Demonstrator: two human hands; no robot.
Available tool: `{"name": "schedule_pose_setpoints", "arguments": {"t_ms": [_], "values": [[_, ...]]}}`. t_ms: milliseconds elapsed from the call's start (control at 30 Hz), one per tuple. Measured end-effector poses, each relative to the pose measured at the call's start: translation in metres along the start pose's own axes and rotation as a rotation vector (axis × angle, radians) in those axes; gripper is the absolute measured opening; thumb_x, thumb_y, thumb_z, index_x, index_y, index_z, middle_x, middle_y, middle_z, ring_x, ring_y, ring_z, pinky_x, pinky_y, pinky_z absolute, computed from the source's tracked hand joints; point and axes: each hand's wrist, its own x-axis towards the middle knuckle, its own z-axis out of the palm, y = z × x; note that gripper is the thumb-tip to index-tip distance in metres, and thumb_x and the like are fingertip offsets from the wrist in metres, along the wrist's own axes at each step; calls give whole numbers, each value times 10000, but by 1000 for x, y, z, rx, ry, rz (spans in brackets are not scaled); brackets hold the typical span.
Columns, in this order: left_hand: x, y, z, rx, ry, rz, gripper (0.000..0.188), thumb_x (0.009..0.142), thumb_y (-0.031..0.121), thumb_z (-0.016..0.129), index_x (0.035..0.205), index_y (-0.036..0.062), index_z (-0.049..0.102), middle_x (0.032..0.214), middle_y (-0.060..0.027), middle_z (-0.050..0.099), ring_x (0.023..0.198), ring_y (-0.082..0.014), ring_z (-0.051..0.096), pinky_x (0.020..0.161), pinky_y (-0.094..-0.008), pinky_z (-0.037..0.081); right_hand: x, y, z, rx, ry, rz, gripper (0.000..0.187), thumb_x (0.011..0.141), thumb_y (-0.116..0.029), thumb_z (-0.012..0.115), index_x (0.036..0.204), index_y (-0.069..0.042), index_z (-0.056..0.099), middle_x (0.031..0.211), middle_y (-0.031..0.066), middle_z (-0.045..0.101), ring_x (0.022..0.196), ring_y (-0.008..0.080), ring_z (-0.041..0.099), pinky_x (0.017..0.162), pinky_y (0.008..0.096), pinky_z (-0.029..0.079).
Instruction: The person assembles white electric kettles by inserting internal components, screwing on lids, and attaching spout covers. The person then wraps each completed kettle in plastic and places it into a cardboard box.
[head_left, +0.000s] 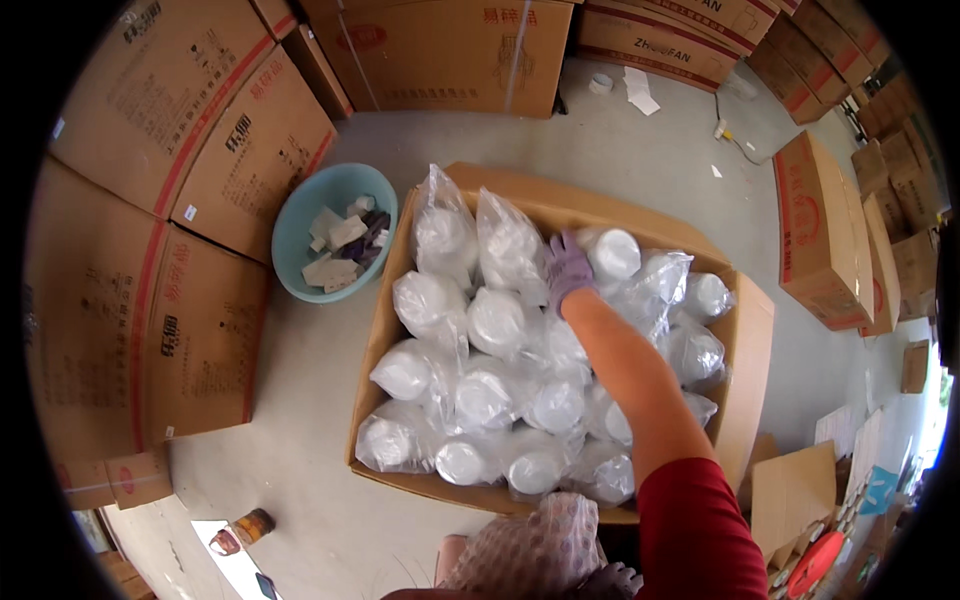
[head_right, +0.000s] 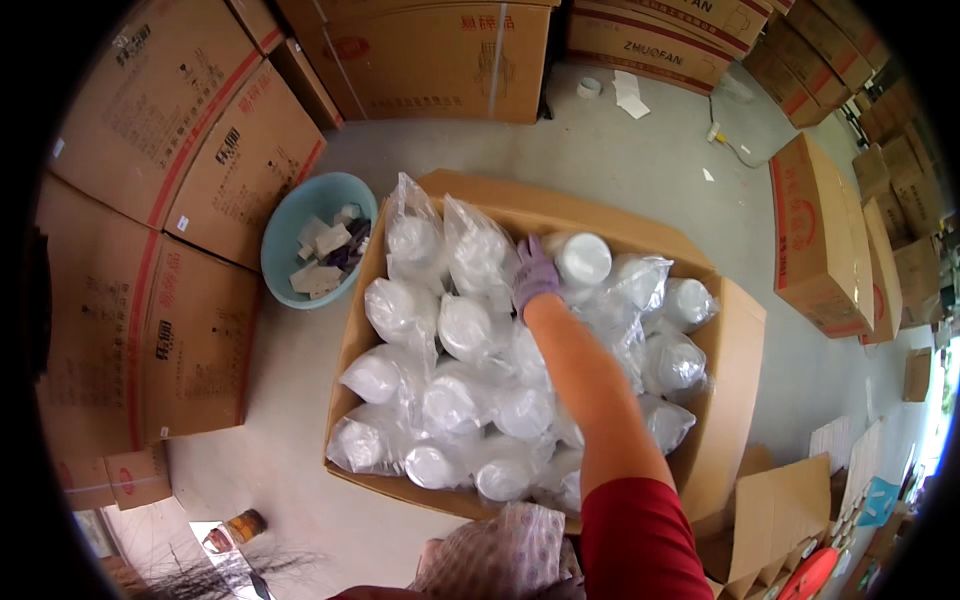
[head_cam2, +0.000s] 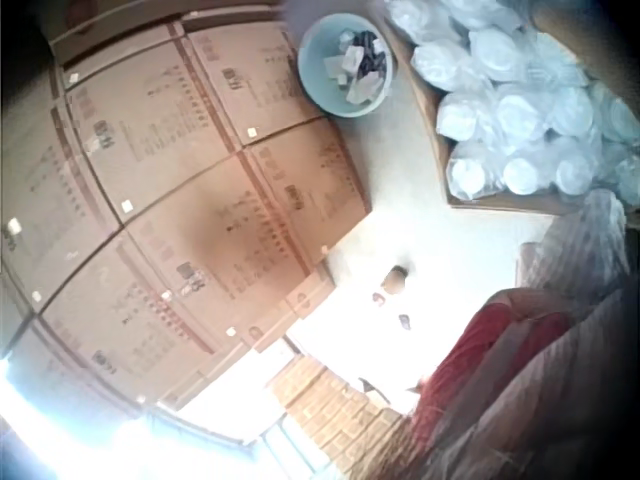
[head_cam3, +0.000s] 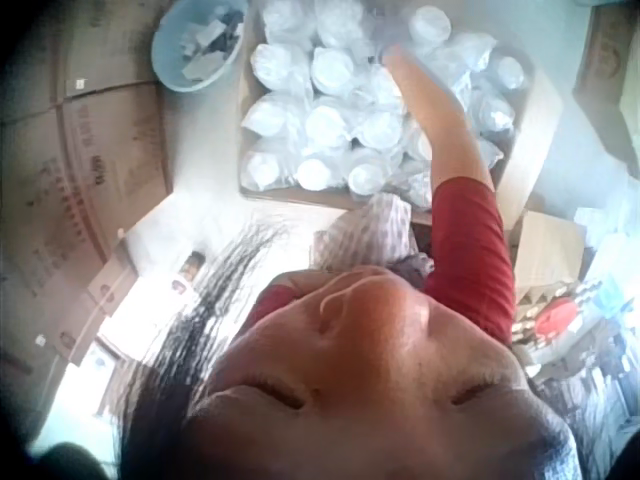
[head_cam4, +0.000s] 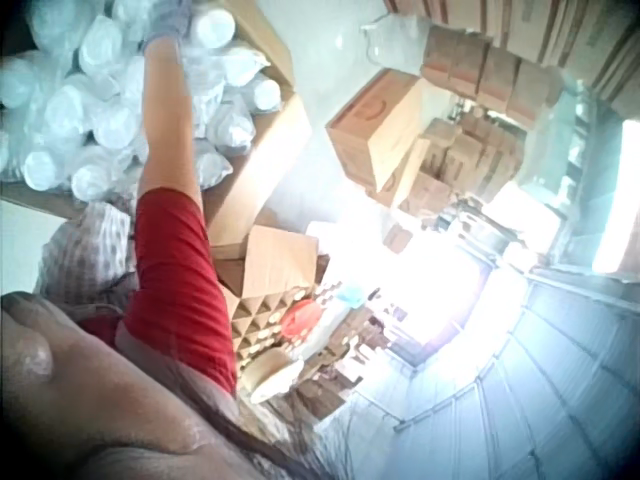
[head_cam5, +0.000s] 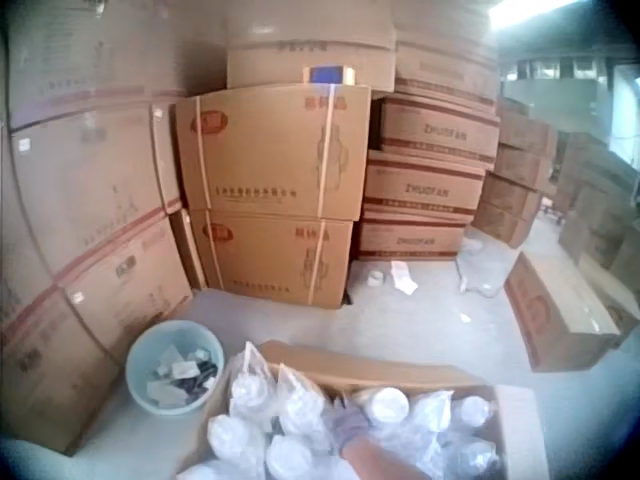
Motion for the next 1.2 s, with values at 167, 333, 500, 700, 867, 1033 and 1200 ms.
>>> {"name": "schedule_pose_setpoints", "arguments": {"t_ms": [167,333,500,700,867,1033,1200], "values": [[4,16,-5,-42,25,82,409,758,191,730,1133,71,621,1010,-139,603,938,-356,584,810,-467,463,-89,68,-75,44,224,242,328,892,-237,512,1160,-174,690,1346,69,532,1352,297,366,1173,503,158],[24,57,-56,-34,537,283,470,738,173,753,1174,66,616,1023,-154,596,963,-381,579,826,-479,467,-280,110,-68,347,600,398,201,766,-188,578,901,-156,723,1265,81,567,1296,317,412,1151,536,223],[-10,105,-90,551,664,132,804,717,297,802,1374,28,425,1370,-261,407,1223,-510,424,988,-630,361,-495,62,-98,695,758,301,273,506,-202,697,761,-113,655,1123,109,579,1145,378,494,986,541,402],[-1,206,-39,96,6,161,654,762,273,780,1288,3,501,1225,-244,559,1113,-435,547,965,-497,439,-687,-93,-136,861,559,379,391,572,-313,760,892,-103,679,1096,95,589,1141,324,510,1014,476,392],[-43,201,62,-583,-77,-289,303,847,96,699,1119,-3,609,1167,-119,630,979,-205,626,852,-342,503,-805,-193,-134,597,811,1168,634,643,-402,783,1174,-99,617,1245,145,542,1214,387,471,1038,510,364],[-54,229,121,-598,-368,-213,419,859,67,671,1256,3,550,1182,-83,621,1061,-170,594,926,-312,477,-861,-314,-52,2120,1228,1246,846,704,-200,834,1427,-47,423,1357,102,509,1248,201,473,1061,353,382],[43,220,147,-504,-708,-282,494,925,169,580,1371,-18,478,1316,-87,557,1194,-186,532,1029,-347,422,-838,-299,-8,2108,1195,1120,430,810,-216,767,1176,-32,635,1025,72,699,952,115,616,888,310,486]]}}
